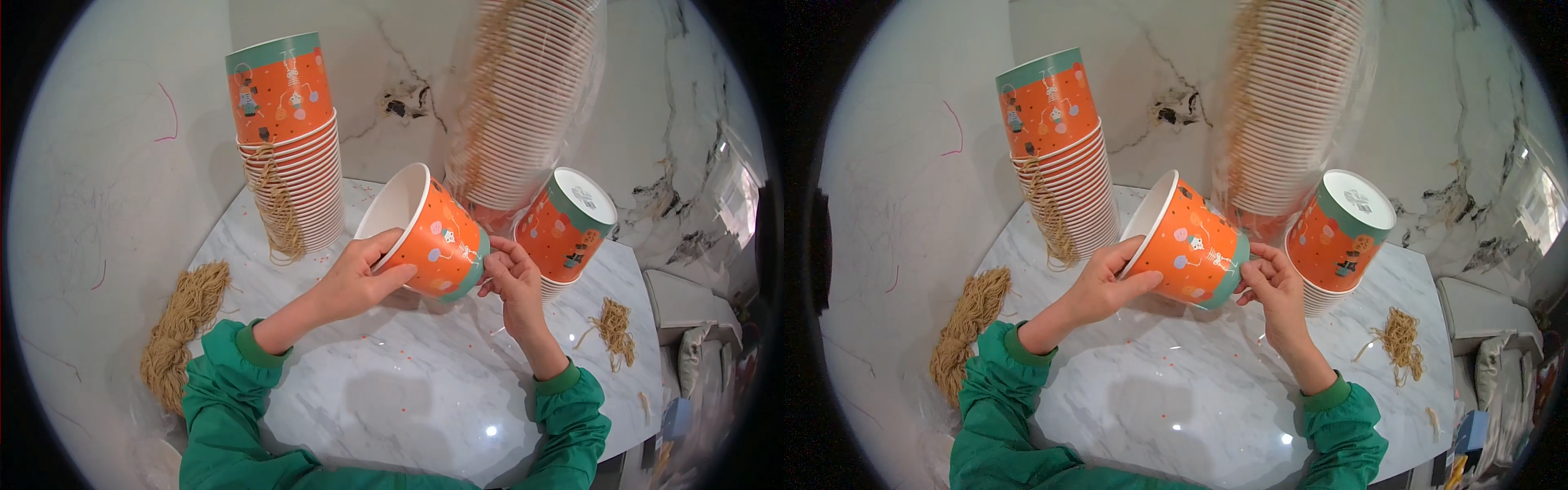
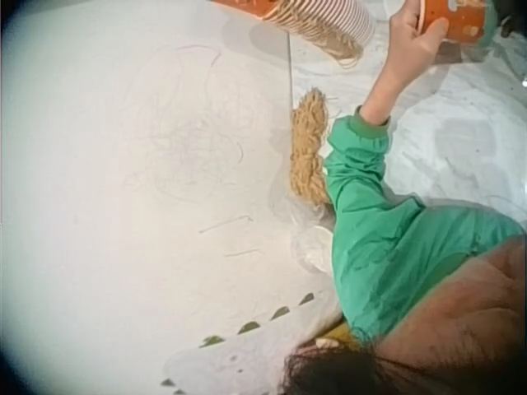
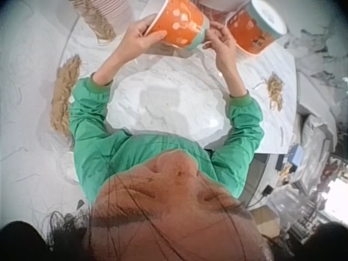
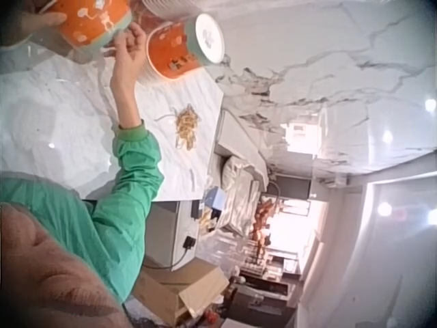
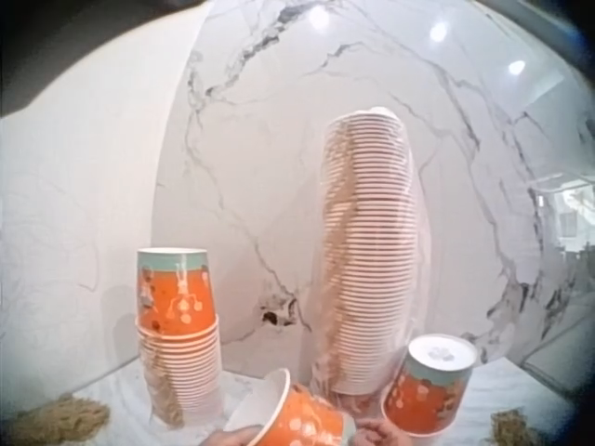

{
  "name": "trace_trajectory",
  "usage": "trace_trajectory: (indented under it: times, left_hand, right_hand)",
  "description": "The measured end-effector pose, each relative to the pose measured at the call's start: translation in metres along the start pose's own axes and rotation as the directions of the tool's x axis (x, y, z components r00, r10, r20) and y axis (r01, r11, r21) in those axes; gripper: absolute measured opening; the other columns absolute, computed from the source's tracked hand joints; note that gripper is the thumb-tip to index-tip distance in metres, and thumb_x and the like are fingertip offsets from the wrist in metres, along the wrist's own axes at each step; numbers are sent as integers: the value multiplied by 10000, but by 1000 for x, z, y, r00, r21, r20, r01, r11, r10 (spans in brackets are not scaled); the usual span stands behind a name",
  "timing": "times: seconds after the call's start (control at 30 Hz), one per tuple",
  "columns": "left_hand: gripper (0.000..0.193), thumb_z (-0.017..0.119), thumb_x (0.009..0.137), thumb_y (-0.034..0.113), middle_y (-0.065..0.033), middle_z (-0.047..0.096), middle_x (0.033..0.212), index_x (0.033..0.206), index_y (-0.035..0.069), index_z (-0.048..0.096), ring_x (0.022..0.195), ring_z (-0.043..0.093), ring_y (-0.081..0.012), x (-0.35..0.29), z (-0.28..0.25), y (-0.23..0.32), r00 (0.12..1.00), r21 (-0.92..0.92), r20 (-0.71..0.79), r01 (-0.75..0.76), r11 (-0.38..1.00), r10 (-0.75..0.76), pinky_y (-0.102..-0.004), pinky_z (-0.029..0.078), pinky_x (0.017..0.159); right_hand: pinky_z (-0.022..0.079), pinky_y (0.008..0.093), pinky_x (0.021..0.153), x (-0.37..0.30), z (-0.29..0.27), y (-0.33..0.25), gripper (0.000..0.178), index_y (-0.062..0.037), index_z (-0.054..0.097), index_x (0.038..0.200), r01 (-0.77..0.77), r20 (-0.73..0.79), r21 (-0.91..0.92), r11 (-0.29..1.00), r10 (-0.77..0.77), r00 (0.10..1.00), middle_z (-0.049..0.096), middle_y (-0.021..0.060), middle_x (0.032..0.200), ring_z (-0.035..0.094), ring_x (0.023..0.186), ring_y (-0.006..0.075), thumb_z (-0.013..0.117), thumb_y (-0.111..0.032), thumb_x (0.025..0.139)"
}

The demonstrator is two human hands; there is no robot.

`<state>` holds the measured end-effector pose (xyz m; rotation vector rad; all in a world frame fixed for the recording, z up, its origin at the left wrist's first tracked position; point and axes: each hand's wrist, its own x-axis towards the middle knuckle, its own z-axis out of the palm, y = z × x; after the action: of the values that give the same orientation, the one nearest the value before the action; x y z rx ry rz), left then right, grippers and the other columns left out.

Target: The recorder is assembling decorative paper buckets by threading string handles through pre-cut holes and securing them with knots.

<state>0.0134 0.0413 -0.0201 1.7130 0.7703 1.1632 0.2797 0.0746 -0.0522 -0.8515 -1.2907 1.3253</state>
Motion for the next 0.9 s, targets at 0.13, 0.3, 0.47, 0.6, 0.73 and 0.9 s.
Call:
trace_trajectory:
  times: [0.13,0.3,0.47,0.6,0.73,0.9]
  left_hand:
    - [312,620,918,86,-19,663,1024,1212,-17,597,889,566,-67,2,-3,1,999,116,15,-31,993,30,-244,481,789]
    - [299,632,901,67,-12,654,958,1188,-11,603,863,558,-61,2,-7,-4,1000,144,5,-18,989,18,-233,474,775]
    - [313,611,856,-6,-100,677,943,1168,13,609,829,660,-167,3,4,-6,969,391,-3,-227,892,248,-279,526,754]
    - [302,609,846,-13,-131,701,960,1146,17,625,832,708,-266,-1,12,-1,954,483,-23,-252,838,300,-319,548,723]
    - [284,610,851,-19,-135,698,959,1133,1,631,818,697,-289,-3,13,-1,971,564,-30,-181,806,239,-322,537,710]
    - [301,611,763,-6,-103,658,815,1063,20,622,691,649,-287,-6,19,8,872,766,117,-384,515,476,-381,498,606]
  right_hand:
    - [517,251,648,1,-1,-3,383,4,525,1271,-48,28,96,994,45,999,639,21,933,630,816,106,665,-68,922]
    - [518,247,663,4,-6,3,348,-30,560,1204,-205,83,129,970,196,977,641,3,931,627,819,100,687,-12,881]
    - [519,248,678,1,-3,20,263,-61,585,1115,-232,89,77,970,225,970,648,4,942,627,841,99,684,0,879]
    - [526,255,682,-2,3,35,228,-53,589,1093,-236,97,1,972,235,967,660,22,941,639,835,110,666,11,889]
    - [533,265,677,-5,4,43,233,-31,590,1119,-207,125,17,978,203,971,665,41,927,651,804,122,647,17,898]
    - [540,265,676,-8,11,41,194,0,610,1120,-287,131,-55,956,292,947,695,70,977,676,832,140,629,-4,926]
